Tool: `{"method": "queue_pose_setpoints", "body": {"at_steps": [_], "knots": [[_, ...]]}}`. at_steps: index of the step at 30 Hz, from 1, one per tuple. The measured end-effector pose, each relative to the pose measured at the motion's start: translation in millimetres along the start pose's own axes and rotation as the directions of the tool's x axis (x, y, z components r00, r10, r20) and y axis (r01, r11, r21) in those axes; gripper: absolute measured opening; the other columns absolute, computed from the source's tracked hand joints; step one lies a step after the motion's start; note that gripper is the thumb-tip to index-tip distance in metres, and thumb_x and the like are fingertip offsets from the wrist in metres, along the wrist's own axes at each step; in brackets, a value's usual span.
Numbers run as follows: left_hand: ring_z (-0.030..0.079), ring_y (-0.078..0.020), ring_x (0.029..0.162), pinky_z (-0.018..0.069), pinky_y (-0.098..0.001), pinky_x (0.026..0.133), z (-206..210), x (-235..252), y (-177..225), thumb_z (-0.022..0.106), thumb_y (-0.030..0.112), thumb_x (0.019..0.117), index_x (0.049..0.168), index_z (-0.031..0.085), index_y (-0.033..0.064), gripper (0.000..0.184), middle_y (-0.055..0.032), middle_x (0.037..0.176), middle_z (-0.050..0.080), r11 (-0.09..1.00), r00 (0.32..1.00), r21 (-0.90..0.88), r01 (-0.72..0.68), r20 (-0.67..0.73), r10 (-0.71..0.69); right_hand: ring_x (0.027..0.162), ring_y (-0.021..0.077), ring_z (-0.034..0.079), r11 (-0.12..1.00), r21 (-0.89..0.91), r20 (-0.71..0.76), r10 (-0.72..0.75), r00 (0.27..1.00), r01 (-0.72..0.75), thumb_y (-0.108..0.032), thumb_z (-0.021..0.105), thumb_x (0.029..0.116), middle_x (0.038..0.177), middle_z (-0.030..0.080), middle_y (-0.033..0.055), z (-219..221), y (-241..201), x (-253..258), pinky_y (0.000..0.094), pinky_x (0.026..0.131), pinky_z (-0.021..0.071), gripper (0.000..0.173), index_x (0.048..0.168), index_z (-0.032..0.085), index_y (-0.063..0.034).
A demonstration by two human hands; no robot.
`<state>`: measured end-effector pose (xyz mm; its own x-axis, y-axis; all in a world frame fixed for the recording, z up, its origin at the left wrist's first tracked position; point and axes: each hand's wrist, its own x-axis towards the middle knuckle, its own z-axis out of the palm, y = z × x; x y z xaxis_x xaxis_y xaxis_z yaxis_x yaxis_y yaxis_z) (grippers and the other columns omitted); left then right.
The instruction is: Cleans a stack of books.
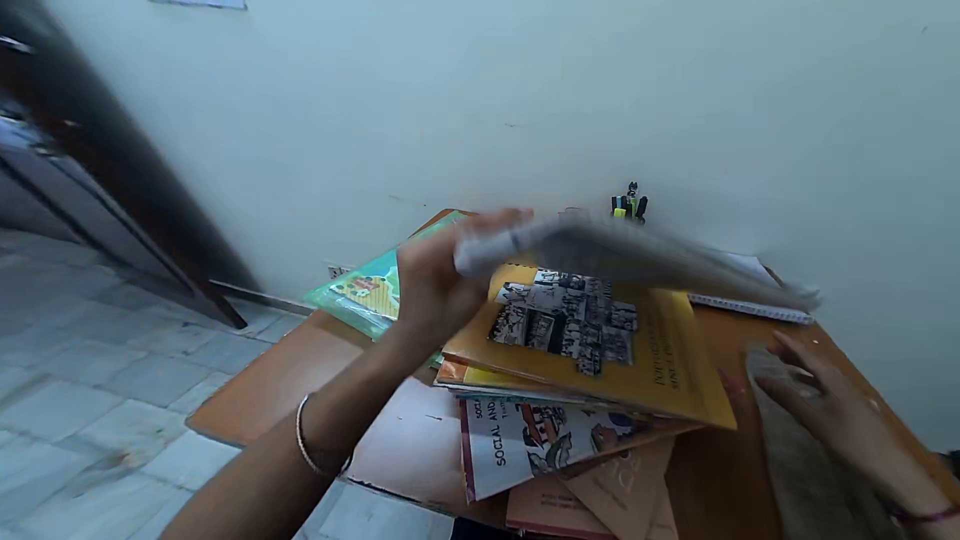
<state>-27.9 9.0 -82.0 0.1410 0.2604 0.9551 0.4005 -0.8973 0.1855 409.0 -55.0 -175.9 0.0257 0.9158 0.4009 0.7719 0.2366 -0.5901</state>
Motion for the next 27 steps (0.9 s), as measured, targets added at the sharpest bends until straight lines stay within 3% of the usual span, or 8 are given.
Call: {"method": "queue_pose_setpoints", "body": {"at_steps": [3, 5, 8, 10, 14, 17, 23, 27], "knots": [[0.067, 0.006, 0.088, 0.0578, -0.0191, 0.084, 14, 46, 0, 0.059, 0.007, 0.0986, 0.104, 0.062, 0.0063, 0.006, 0.0121, 0.091, 0.069, 0.918, 0.918, -0.213, 0.335, -0.147, -0.369, 0.13, 0.021, 0.057, 0.96, 0.273, -0.008, 0.062, 0.998, -0.058, -0.042, 0.068, 0.0875, 0.144, 0.057, 0.0154, 5, -18, 15, 0.0398, 0.103, 0.0508, 0.088, 0.156, 0.033, 0.0019], [0.069, -0.0009, 0.079, 0.06, -0.0229, 0.076, 22, 73, 10, 0.054, 0.011, 0.104, 0.107, 0.059, 0.0089, 0.006, 0.0077, 0.085, 0.069, 0.682, 0.728, -0.391, 0.618, -0.041, -0.684, 0.123, 0.0072, 0.061, 0.832, 0.542, -0.017, 0.154, 0.988, -0.12, -0.051, 0.076, 0.0804, 0.137, 0.061, 0.0012, 10, -34, 19, 0.0257, 0.101, 0.0534, 0.094, 0.15, 0.035, -0.0035], [0.071, -0.0116, 0.085, 0.0612, -0.0316, 0.076, 38, 85, 14, 0.053, 0.026, 0.1066, 0.124, 0.057, 0.0089, 0.024, -0.0022, 0.096, 0.07, 0.317, 0.461, -0.478, 0.819, 0.219, -0.86, 0.103, 0.0108, 0.071, 0.442, 0.892, -0.011, 0.223, 0.975, -0.091, -0.055, 0.085, 0.0764, 0.11, 0.071, -0.0036, 15, -47, 17, 0.0301, 0.09, 0.061, 0.076, 0.127, 0.05, -0.0105], [0.071, -0.0146, 0.085, 0.0613, -0.0341, 0.075, 49, 78, 17, 0.053, 0.029, 0.1059, 0.125, 0.058, 0.0089, 0.028, -0.0051, 0.098, 0.071, 0.144, 0.313, -0.438, 0.887, 0.342, -0.886, 0.096, 0.0112, 0.074, 0.224, 0.972, 0.016, 0.222, 0.975, -0.067, -0.05, 0.066, 0.0949, 0.099, 0.076, -0.0038, 15, -63, 5, 0.0323, 0.087, 0.0617, 0.032, 0.105, 0.068, -0.02], [0.068, -0.0141, 0.078, 0.0584, -0.0316, 0.069, 73, 40, 20, 0.055, 0.024, 0.1053, 0.12, 0.058, 0.0053, 0.025, -0.0071, 0.092, 0.068, -0.05, 0.09, -0.306, 0.951, 0.428, -0.899, 0.079, 0.0089, 0.074, -0.018, 0.982, 0.172, 0.483, 0.859, -0.187, -0.037, 0.018, 0.1129, 0.083, 0.075, -0.0019, 20, -98, -25, 0.0272, 0.074, 0.0634, 0.052, 0.092, 0.062, -0.0177], [0.066, -0.0165, 0.082, 0.0562, -0.0335, 0.074, 86, 13, 6, 0.052, 0.022, 0.1072, 0.129, 0.053, 0.0005, 0.031, -0.0111, 0.098, 0.065, -0.103, 0.014, -0.19, 0.976, 0.533, -0.846, 0.084, 0.0091, 0.071, -0.163, 0.932, 0.347, 0.656, 0.67, -0.323, -0.046, 0.012, 0.1119, 0.095, 0.07, 0.0001, 30, -98, -46, 0.0249, 0.074, 0.0583, 0.053, 0.116, 0.05, -0.0103], [0.065, -0.007, 0.068, 0.0527, -0.021, 0.059, 76, 20, -9, 0.047, 0.03, 0.109, 0.123, 0.058, 0.0049, 0.031, -0.0044, 0.088, 0.068, 0.042, -0.005, 0.051, 0.998, 0.692, -0.722, 0.088, 0.0085, 0.071, -0.033, 0.915, 0.335, 0.618, 0.711, -0.402, -0.054, 0.01, 0.1096, 0.107, 0.069, 0.0, 34, -96, -52, 0.0236, 0.069, 0.0573, 0.059, 0.132, 0.04, -0.0087], [0.05, -0.0063, 0.054, 0.0415, -0.0207, 0.049, 68, 16, -14, 0.047, 0.033, 0.1087, 0.129, 0.055, 0.004, 0.037, -0.0062, 0.082, 0.061, 0.292, 0.089, 0.211, 0.933, 0.651, -0.753, 0.075, 0.0102, 0.072, 0.012, 0.939, 0.268, 0.601, 0.753, -0.343, -0.039, 0.023, 0.1124, 0.09, 0.072, 0.0025, 52, -89, -25, 0.0256, 0.065, 0.0611, 0.041, 0.113, 0.053, -0.0115]]}}
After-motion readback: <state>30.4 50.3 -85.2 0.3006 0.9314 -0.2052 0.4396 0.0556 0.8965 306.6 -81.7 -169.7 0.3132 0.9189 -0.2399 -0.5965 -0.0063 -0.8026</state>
